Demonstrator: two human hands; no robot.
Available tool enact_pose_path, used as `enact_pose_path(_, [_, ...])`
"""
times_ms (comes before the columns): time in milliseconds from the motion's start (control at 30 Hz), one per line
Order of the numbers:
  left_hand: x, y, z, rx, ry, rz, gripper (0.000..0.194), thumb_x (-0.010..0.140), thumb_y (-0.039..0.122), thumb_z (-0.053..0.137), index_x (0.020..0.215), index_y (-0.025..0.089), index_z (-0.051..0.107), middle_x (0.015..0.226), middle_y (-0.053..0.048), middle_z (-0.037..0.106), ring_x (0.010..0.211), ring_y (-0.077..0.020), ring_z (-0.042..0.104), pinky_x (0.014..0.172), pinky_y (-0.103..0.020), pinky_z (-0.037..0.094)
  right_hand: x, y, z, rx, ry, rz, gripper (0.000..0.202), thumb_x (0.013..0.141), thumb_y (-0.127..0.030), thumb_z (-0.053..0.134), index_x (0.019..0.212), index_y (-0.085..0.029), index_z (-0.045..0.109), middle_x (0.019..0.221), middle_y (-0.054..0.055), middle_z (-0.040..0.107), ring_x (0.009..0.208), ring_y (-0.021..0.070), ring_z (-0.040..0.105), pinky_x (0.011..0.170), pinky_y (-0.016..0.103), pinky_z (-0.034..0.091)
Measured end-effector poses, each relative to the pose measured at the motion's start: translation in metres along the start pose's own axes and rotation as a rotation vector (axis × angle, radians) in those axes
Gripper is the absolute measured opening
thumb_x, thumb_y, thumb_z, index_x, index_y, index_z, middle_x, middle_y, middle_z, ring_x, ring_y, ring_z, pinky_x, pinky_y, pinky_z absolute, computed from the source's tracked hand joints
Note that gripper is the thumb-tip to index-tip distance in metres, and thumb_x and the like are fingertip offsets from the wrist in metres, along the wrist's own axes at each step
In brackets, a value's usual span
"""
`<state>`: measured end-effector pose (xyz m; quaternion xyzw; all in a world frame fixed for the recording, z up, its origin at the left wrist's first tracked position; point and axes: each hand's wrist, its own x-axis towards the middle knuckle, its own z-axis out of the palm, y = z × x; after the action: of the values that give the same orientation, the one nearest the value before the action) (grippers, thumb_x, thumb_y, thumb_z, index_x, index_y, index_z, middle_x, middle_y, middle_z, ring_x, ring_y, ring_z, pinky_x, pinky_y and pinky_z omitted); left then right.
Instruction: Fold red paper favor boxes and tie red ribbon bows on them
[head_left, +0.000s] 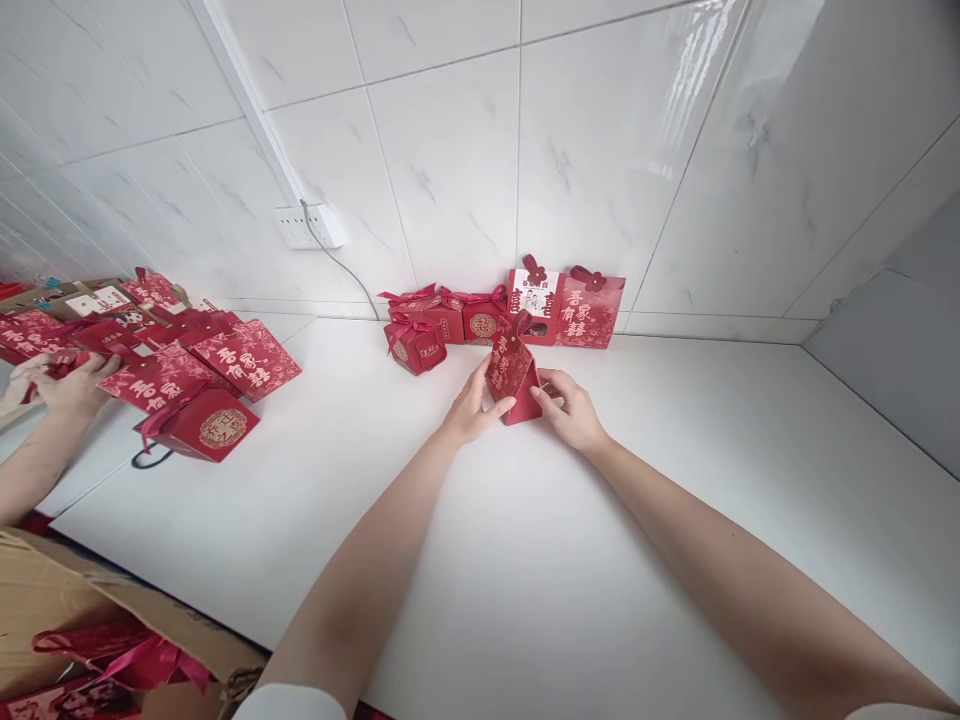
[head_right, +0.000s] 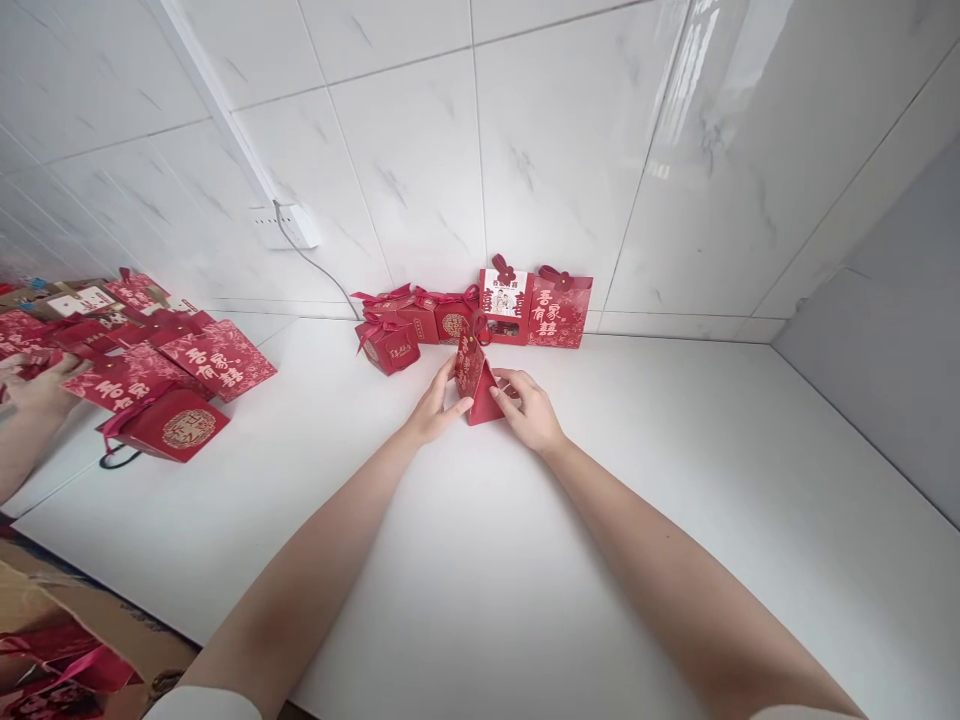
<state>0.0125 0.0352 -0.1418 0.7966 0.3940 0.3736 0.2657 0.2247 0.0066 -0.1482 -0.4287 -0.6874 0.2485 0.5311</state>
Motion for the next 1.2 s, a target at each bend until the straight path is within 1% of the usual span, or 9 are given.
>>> enact_pose_path(167, [0.003, -0.001, 0.003, -0.079, 0.000, -0.009, 0.115, 0.069, 0.050, 0.077, 0.155, 0.023, 0.005, 0.161, -0.012, 0.017, 0.148, -0.0307, 0.022, 0.120, -0.046, 0.023, -0.003, -0.004, -0.001, -0.057, -0.057, -0.040, 0.040, 0.094, -0.045, 0.049, 0.127, -0.025, 0.059, 0.111, 0.008, 0.064, 0.092, 0.0225, 0.063, 0.084, 0.040, 0.053])
enact_pose_path(300, [0.007, -0.008, 0.000, -0.280, 0.101, -0.173, 0.056, 0.084, 0.051, 0.057, 0.132, 0.021, 0.055, 0.135, -0.009, 0.060, 0.127, -0.0286, 0.054, 0.110, -0.044, 0.040, -0.007, -0.017, 0.002, -0.035, -0.160, -0.092, 0.031, 0.093, -0.046, 0.051, 0.109, -0.027, 0.068, 0.100, 0.006, 0.068, 0.092, 0.0233, 0.065, 0.089, 0.039, 0.051])
enact_pose_path(367, [0.009, -0.017, -0.004, -0.318, 0.232, -0.275, 0.049, 0.088, 0.050, 0.048, 0.123, 0.017, 0.060, 0.121, -0.011, 0.067, 0.117, -0.0283, 0.060, 0.104, -0.046, 0.044, -0.008, -0.019, 0.004, -0.025, -0.108, -0.072, 0.029, 0.094, -0.048, 0.049, 0.096, -0.027, 0.070, 0.100, 0.007, 0.068, 0.097, 0.0249, 0.063, 0.093, 0.040, 0.049])
enact_pose_path(533, [0.006, -0.024, -0.011, -0.281, 0.487, -0.334, 0.054, 0.093, 0.055, 0.036, 0.136, 0.022, 0.044, 0.140, -0.014, 0.052, 0.133, -0.0253, 0.048, 0.107, -0.047, 0.041, -0.001, 0.000, 0.005, 0.016, 0.109, 0.053, 0.037, 0.092, -0.051, 0.049, 0.117, -0.026, 0.057, 0.128, 0.011, 0.055, 0.118, 0.0273, 0.053, 0.097, 0.045, 0.047])
enact_pose_path(633, [0.002, -0.012, -0.006, -0.237, 0.471, -0.258, 0.064, 0.089, 0.059, 0.047, 0.143, 0.026, 0.036, 0.153, -0.011, 0.037, 0.144, -0.0248, 0.034, 0.115, -0.044, 0.032, 0.007, 0.012, 0.002, 0.117, 0.091, 0.170, 0.058, 0.086, -0.053, 0.058, 0.135, -0.028, 0.041, 0.143, 0.011, 0.047, 0.129, 0.0270, 0.046, 0.102, 0.047, 0.043])
enact_pose_path(767, [0.002, -0.002, 0.000, -0.151, 0.388, -0.121, 0.065, 0.090, 0.059, 0.048, 0.145, 0.027, 0.034, 0.153, -0.010, 0.037, 0.144, -0.0254, 0.032, 0.118, -0.042, 0.030, 0.009, 0.013, -0.002, 0.287, -0.024, 0.288, 0.058, 0.088, -0.057, 0.053, 0.136, -0.026, 0.041, 0.100, 0.006, 0.072, 0.105, 0.0236, 0.064, 0.101, 0.045, 0.040])
enact_pose_path(867, [0.003, -0.008, -0.001, -0.172, 0.555, -0.243, 0.068, 0.092, 0.061, 0.040, 0.147, 0.022, 0.030, 0.155, -0.013, 0.032, 0.142, -0.0252, 0.036, 0.117, -0.041, 0.030, 0.006, 0.010, -0.006, 0.282, 0.060, 0.314, 0.048, 0.089, -0.060, 0.049, 0.122, -0.025, 0.051, 0.063, -0.002, 0.065, 0.076, 0.0213, 0.065, 0.089, 0.040, 0.045])
enact_pose_path(1000, [0.003, -0.014, -0.007, -0.222, 0.705, -0.356, 0.066, 0.093, 0.063, 0.031, 0.143, 0.020, 0.037, 0.152, -0.013, 0.037, 0.141, -0.0239, 0.037, 0.116, -0.042, 0.031, 0.005, 0.014, -0.006, 0.264, 0.107, 0.349, 0.043, 0.087, -0.063, 0.049, 0.104, -0.024, 0.056, 0.061, -0.002, 0.062, 0.068, 0.0196, 0.060, 0.076, 0.035, 0.046])
enact_pose_path(1200, [0.008, 0.024, -0.020, -0.253, 0.602, -0.313, 0.063, 0.095, 0.063, 0.018, 0.132, 0.024, 0.049, 0.145, -0.009, 0.048, 0.136, -0.0241, 0.044, 0.112, -0.044, 0.036, 0.007, 0.025, -0.003, 0.251, 0.078, 0.364, 0.043, 0.085, -0.064, 0.050, 0.095, -0.023, 0.059, 0.066, 0.000, 0.063, 0.069, 0.0193, 0.060, 0.075, 0.034, 0.046])
